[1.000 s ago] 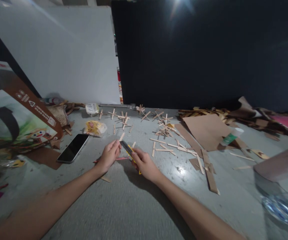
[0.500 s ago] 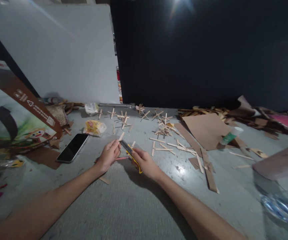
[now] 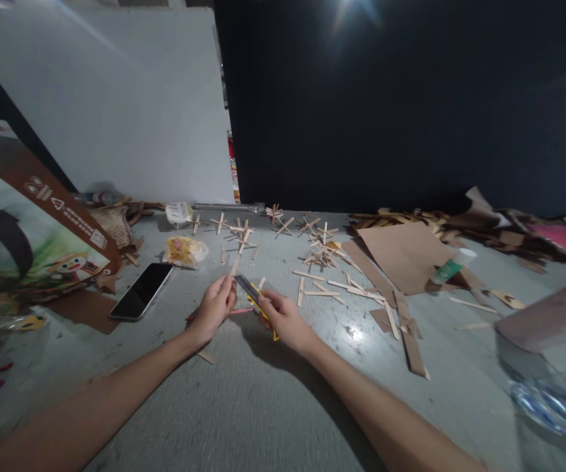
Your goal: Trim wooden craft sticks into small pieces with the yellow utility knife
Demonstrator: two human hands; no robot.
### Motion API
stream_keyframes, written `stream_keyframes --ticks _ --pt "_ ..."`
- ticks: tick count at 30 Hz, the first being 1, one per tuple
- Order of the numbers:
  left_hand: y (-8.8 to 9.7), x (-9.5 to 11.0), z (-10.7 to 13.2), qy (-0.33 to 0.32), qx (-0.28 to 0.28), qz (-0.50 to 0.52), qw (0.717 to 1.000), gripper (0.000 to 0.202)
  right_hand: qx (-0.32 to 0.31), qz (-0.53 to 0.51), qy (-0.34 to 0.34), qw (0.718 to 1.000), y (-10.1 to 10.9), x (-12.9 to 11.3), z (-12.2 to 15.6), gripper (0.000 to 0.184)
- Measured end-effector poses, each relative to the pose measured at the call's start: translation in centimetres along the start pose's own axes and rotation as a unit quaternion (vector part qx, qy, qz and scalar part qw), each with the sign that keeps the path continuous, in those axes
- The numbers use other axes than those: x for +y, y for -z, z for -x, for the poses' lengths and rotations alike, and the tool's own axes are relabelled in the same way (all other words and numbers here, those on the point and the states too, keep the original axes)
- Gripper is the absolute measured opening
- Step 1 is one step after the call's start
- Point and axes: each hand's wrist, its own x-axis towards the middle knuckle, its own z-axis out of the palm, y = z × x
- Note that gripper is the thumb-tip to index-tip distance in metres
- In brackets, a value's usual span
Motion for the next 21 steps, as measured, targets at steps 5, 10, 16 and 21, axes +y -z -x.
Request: stream_keyframes --ticks 5,10,16,21 --pt "-0.1 0.34 0.18 0.003 0.007 0.001 1.0 0.055 0.017 -0.005 0.005 1.0 0.01 -0.2 0.02 0.063" --pt "-0.11 0.51 0.32 0.004 0.007 -0.001 1.0 0.052 0.02 -0.003 0.002 1.0 0.0 -0.6 0.15 0.062" --pt "-0.07 0.5 0.29 -0.016 -0.003 -0.011 1.0 0.051 0.022 0.003 -0.002 1.0 -0.05 -0.63 0.11 0.063" --pt "0.05 0.76 0.45 -0.015 -0.005 -0.01 1.0 0.051 0.023 0.002 0.002 1.0 -0.02 -0.49 0.09 0.061"
